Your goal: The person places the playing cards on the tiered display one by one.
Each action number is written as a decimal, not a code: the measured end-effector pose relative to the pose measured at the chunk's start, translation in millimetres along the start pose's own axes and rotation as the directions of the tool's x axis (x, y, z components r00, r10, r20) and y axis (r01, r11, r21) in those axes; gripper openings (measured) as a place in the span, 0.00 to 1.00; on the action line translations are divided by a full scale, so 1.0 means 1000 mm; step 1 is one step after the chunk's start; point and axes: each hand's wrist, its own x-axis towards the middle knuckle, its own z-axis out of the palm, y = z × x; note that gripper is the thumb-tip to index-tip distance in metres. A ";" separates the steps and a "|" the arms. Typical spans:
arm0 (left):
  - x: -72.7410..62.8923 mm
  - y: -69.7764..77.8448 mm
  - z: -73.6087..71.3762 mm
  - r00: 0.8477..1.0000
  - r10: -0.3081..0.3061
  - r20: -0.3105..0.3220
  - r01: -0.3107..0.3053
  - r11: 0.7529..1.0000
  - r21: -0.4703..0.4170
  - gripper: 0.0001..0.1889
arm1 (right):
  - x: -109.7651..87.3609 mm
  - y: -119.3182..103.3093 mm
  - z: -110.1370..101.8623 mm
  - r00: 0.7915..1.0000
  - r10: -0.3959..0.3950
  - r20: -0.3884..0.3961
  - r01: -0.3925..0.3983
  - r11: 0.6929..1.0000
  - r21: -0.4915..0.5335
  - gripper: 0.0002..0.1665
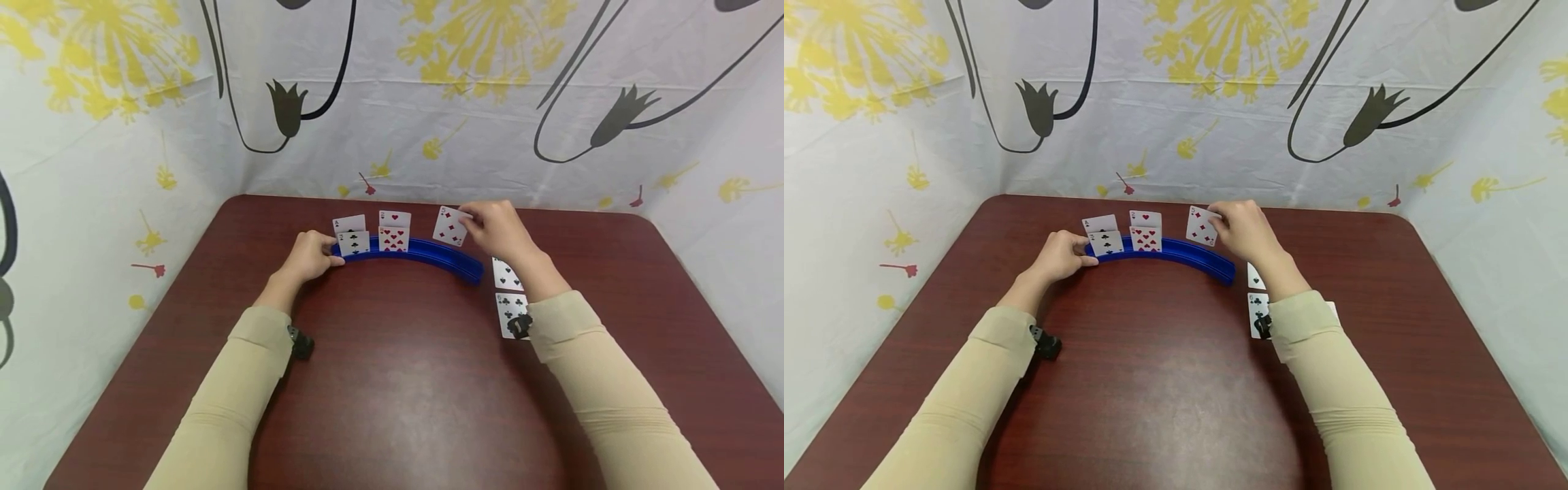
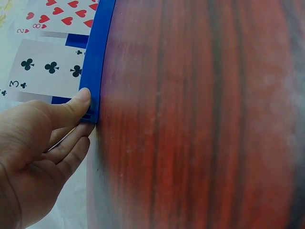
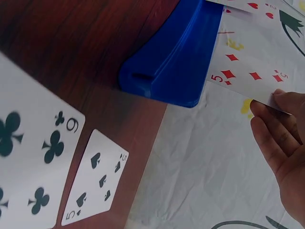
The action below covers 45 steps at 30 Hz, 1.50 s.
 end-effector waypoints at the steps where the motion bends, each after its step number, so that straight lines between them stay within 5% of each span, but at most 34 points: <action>1: 0.000 0.000 0.000 1.000 -0.001 -0.001 0.001 1.000 -0.001 0.28 | 0.001 0.000 0.001 1.000 -0.002 0.000 0.002 1.000 0.001 0.08; 23: 0.000 0.001 -0.001 1.000 -0.020 0.014 0.021 0.999 -0.030 0.28 | 0.012 -0.011 0.010 0.999 -0.043 -0.014 0.043 0.999 0.023 0.10; 45: -0.001 0.002 -0.001 0.999 -0.033 0.013 0.033 0.999 -0.020 0.28 | 0.005 -0.004 0.020 0.990 -0.011 0.139 0.006 0.999 0.040 0.16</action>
